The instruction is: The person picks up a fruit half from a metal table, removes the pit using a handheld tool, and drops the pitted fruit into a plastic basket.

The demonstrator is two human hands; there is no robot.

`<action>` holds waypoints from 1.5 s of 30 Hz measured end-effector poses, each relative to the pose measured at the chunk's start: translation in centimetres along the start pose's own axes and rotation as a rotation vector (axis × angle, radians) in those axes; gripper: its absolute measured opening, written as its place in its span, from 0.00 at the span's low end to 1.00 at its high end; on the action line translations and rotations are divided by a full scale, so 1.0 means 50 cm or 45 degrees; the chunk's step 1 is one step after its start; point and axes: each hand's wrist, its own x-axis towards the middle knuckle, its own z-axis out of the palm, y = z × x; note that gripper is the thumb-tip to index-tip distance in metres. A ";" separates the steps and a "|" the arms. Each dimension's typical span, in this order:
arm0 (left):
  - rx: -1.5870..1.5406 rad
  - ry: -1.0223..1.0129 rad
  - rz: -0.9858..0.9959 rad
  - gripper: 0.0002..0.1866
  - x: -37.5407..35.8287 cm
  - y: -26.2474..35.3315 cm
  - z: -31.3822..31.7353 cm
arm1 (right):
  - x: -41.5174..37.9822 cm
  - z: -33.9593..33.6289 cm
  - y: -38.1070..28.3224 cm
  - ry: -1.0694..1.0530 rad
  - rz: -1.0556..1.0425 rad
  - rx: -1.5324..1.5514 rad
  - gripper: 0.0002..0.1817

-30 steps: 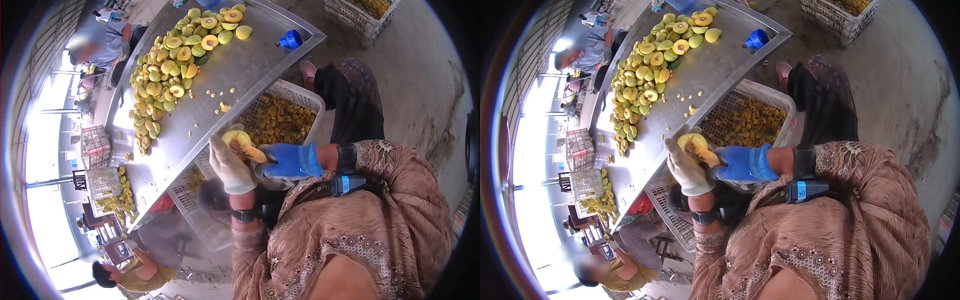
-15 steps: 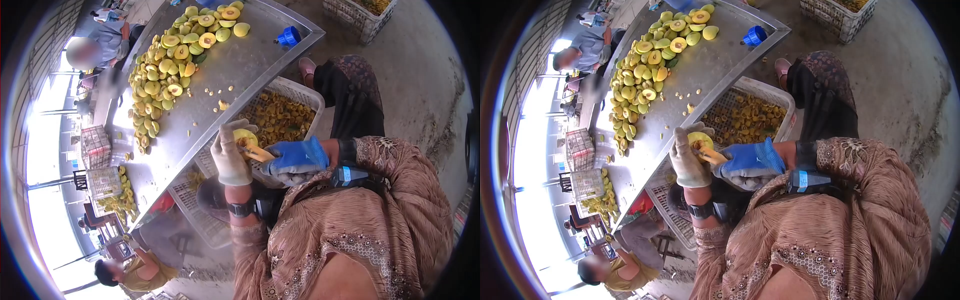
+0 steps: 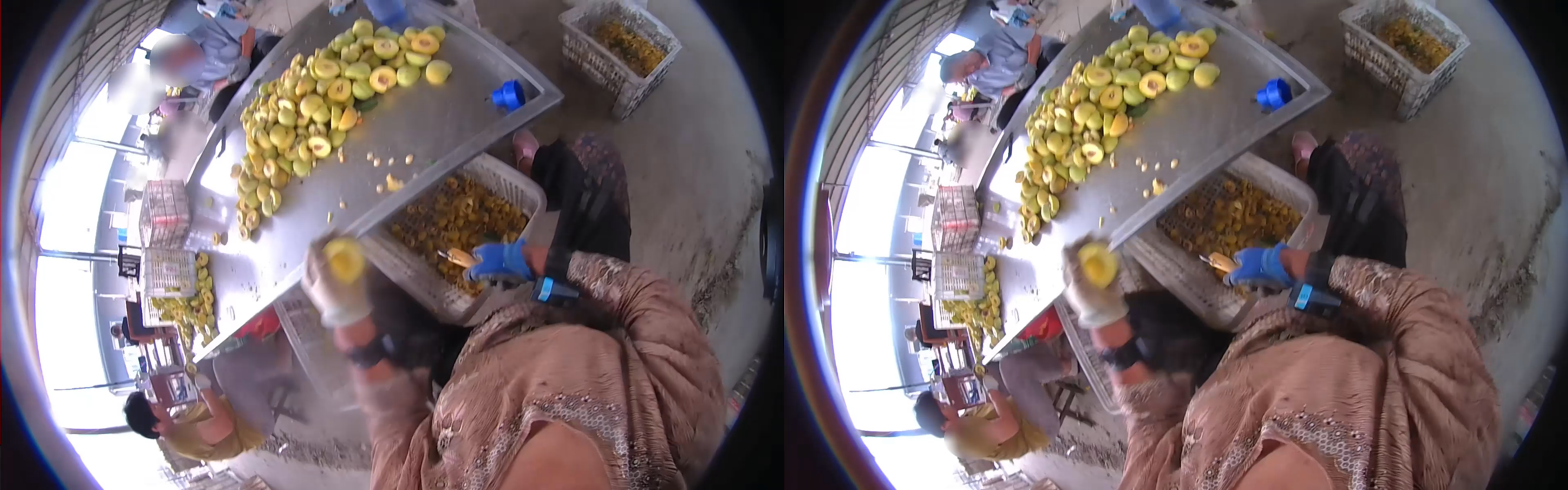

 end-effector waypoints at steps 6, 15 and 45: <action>2.198 -0.490 -0.212 0.23 0.140 0.053 -0.260 | -0.018 -0.047 -0.005 0.020 0.012 0.298 0.14; 1.778 -0.459 0.806 0.30 0.378 0.068 0.171 | -0.038 -0.078 -0.012 -0.002 -0.083 0.451 0.16; -0.535 -0.740 -0.571 0.23 0.137 -0.060 0.161 | -0.150 -0.036 -0.105 0.124 -0.438 0.201 0.17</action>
